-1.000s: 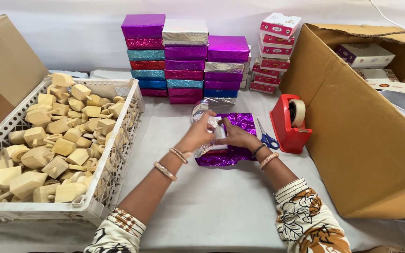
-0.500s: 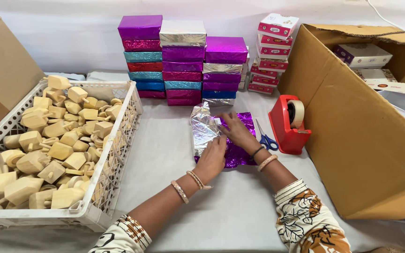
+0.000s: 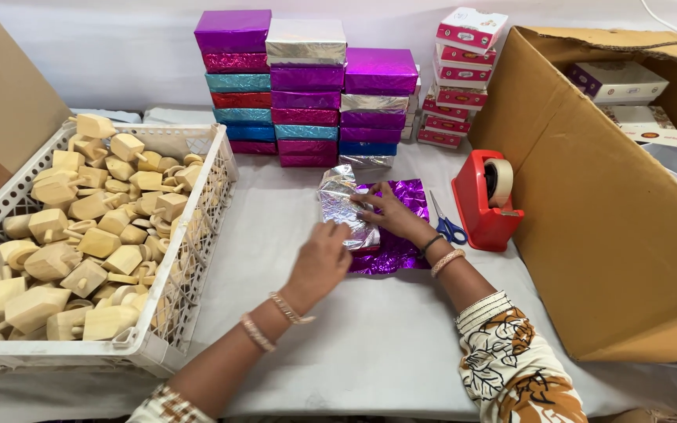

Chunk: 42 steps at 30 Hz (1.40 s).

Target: Wrapping small white gift boxes with decorative shiny purple and silver paper and securing them with tape.

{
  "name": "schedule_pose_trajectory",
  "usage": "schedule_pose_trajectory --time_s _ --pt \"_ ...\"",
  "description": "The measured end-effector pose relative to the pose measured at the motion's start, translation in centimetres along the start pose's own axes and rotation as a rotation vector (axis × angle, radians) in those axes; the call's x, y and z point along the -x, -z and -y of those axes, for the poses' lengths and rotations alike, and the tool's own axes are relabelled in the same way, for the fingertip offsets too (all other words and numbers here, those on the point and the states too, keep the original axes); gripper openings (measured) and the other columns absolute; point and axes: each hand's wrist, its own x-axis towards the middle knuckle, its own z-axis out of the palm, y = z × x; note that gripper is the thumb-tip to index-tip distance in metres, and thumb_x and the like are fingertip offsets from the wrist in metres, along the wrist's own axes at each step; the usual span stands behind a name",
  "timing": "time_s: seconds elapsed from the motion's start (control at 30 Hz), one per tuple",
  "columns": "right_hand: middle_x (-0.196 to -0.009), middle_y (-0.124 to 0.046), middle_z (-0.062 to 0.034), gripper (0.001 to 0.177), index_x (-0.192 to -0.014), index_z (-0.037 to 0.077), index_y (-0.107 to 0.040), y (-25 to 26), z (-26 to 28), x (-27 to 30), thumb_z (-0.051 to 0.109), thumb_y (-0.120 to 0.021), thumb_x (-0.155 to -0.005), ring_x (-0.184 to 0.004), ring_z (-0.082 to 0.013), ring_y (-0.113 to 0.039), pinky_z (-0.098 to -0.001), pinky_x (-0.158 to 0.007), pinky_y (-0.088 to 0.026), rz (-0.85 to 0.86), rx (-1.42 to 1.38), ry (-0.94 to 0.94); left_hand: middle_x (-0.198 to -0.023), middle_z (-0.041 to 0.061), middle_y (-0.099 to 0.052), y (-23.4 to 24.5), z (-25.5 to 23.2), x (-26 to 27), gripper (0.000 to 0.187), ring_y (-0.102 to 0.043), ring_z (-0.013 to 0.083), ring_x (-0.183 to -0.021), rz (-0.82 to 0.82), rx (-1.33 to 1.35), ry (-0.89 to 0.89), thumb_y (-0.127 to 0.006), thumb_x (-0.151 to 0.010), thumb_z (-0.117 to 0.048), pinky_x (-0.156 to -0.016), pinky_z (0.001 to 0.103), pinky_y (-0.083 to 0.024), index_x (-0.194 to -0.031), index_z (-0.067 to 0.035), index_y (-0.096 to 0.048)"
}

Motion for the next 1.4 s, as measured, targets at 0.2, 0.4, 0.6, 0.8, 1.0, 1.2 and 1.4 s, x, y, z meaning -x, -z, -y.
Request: schedule_pose_trajectory --time_s 0.2,0.4,0.6,0.8,1.0,1.2,1.4 --pt "-0.129 -0.042 -0.0141 0.046 -0.14 0.026 -0.063 0.1 0.2 -0.2 0.035 -0.069 -0.095 -0.121 -0.0304 -0.053 -0.0387 -0.108 -0.047 0.011 -0.044 -0.051 -0.1 0.014 -0.06 0.5 2.4 3.1 0.021 -0.061 0.0301 -0.094 0.015 -0.304 -0.125 -0.067 -0.085 -0.009 -0.075 0.041 -0.055 -0.105 -0.005 -0.061" --pt "-0.128 -0.044 -0.0142 0.046 -0.14 0.025 -0.063 0.2 0.8 0.2 0.035 -0.07 -0.096 -0.122 -0.0309 -0.052 -0.0394 -0.109 -0.046 -0.005 -0.021 -0.033 -0.097 0.012 -0.063 -1.3 3.8 3.2 0.03 -0.062 0.0247 -0.084 0.105 -0.778 -0.414 -0.063 -0.078 -0.009 -0.065 0.036 -0.056 -0.108 -0.005 -0.068" --pt "-0.129 -0.044 -0.0135 0.047 -0.139 0.025 -0.063 0.1 0.4 -0.1 0.036 -0.071 -0.095 -0.12 -0.0299 -0.054 -0.038 -0.106 -0.048 0.001 -0.028 -0.05 -0.089 0.013 -0.064 -0.9 5.8 4.0 0.013 -0.066 0.0264 -0.089 0.179 -0.988 -0.539 -0.061 -0.081 -0.006 -0.08 0.032 -0.058 -0.086 0.002 -0.071" --pt "-0.131 -0.043 -0.0134 0.047 -0.14 0.026 -0.063 0.3 1.1 0.0 0.035 -0.071 -0.094 -0.119 -0.0293 -0.055 -0.038 -0.104 -0.05 0.027 -0.051 -0.066 -0.096 0.014 -0.065 2.0 4.0 4.7 0.017 -0.066 0.0277 -0.096 0.158 -0.928 -0.757 -0.059 -0.085 -0.009 -0.088 0.033 -0.056 -0.092 0.003 -0.069" --pt "-0.133 -0.043 -0.014 0.047 -0.141 0.027 -0.063 -0.1 0.2 -0.1 0.034 -0.071 -0.095 -0.118 -0.0299 -0.056 -0.0382 -0.104 -0.05 0.027 -0.044 -0.059 -0.106 0.015 -0.066 3.5 0.6 3.6 0.031 -0.064 0.0308 -0.103 0.08 -0.456 -0.654 -0.062 -0.077 -0.012 -0.093 0.042 -0.053 -0.105 0.0 -0.066" --pt "-0.134 -0.041 -0.0152 0.048 -0.14 0.027 -0.063 -0.2 0.2 -0.2 0.033 -0.072 -0.094 -0.115 -0.0302 -0.058 -0.0372 -0.103 -0.052 0.045 -0.058 -0.09 -0.087 0.016 -0.072 0.2 6.1 -1.0 0.017 -0.071 0.0307 -0.077 -0.095 0.05 -0.138 -0.066 -0.091 -0.015 -0.071 0.043 -0.057 -0.104 -0.006 -0.07" --pt "-0.131 -0.044 -0.0156 0.049 -0.14 0.025 -0.062 -0.1 -0.3 0.0 0.031 -0.073 -0.093 -0.118 -0.0324 -0.056 -0.0379 -0.101 -0.053 0.011 -0.049 -0.04 -0.117 0.023 -0.065 -5.5 13.6 -7.2 0.029 -0.062 0.0382 -0.111 -0.113 -0.159 0.202 -0.061 -0.092 -0.013 -0.098 0.045 -0.051 -0.117 0.001 -0.067"
